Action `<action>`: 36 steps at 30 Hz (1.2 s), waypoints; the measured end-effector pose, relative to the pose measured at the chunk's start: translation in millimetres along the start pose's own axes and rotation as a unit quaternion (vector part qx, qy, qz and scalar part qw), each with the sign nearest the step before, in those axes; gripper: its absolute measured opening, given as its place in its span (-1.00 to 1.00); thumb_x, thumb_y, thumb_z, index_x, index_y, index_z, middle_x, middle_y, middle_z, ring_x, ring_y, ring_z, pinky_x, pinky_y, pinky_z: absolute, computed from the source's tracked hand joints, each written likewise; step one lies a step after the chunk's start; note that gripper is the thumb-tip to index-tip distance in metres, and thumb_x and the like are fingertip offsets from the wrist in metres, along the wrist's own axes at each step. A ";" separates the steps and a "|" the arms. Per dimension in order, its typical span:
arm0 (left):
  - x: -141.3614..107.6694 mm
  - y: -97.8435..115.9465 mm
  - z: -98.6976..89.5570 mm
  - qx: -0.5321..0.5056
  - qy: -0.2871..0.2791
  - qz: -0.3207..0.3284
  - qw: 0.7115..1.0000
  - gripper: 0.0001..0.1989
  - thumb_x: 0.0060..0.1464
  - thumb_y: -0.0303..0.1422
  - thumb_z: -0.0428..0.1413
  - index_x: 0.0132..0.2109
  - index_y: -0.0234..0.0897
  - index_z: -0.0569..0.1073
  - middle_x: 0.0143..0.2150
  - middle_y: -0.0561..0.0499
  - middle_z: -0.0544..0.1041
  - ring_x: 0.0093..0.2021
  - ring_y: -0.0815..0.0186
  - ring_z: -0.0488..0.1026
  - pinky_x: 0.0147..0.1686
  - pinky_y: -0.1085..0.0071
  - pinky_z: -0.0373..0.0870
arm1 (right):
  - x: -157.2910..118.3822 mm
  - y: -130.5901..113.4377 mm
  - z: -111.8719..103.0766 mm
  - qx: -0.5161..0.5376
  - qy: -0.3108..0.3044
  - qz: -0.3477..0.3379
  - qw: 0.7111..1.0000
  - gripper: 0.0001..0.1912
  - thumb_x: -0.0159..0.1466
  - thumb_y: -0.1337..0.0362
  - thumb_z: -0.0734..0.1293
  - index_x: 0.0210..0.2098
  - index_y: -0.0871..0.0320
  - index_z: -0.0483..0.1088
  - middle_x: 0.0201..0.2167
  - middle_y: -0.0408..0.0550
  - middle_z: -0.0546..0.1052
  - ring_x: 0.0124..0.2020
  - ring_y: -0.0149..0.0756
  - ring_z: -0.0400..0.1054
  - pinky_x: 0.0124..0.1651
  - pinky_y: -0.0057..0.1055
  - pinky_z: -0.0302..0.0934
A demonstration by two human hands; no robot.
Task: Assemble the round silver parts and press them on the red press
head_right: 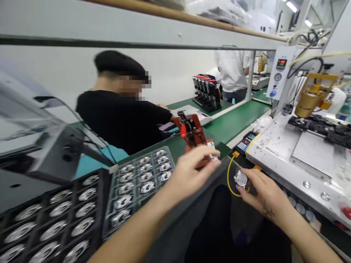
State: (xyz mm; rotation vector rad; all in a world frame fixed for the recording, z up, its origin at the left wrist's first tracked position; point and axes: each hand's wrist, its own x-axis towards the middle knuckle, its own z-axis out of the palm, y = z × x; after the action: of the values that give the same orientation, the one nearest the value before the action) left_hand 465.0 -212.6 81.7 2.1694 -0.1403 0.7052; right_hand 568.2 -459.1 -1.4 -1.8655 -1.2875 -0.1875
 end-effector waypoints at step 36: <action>-13.4 -174.8 -42.1 0.087 -0.072 -0.253 0.961 -0.82 -0.05 -0.36 0.31 -0.25 -0.32 0.59 -0.54 0.14 0.42 -0.48 0.31 0.33 -0.41 0.41 0.17 | 162.4 100.7 184.4 0.135 -0.147 0.019 0.980 -0.66 0.29 0.16 0.48 0.02 0.15 0.55 -0.25 -0.10 0.43 -0.35 -0.30 0.34 -0.19 -0.32 0.31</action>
State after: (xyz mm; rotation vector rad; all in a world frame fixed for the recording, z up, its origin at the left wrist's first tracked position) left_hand 493.0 -69.5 -24.3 2.2873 0.4054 0.2715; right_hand 667.3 -227.6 -85.8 -1.7234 -1.3940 0.2819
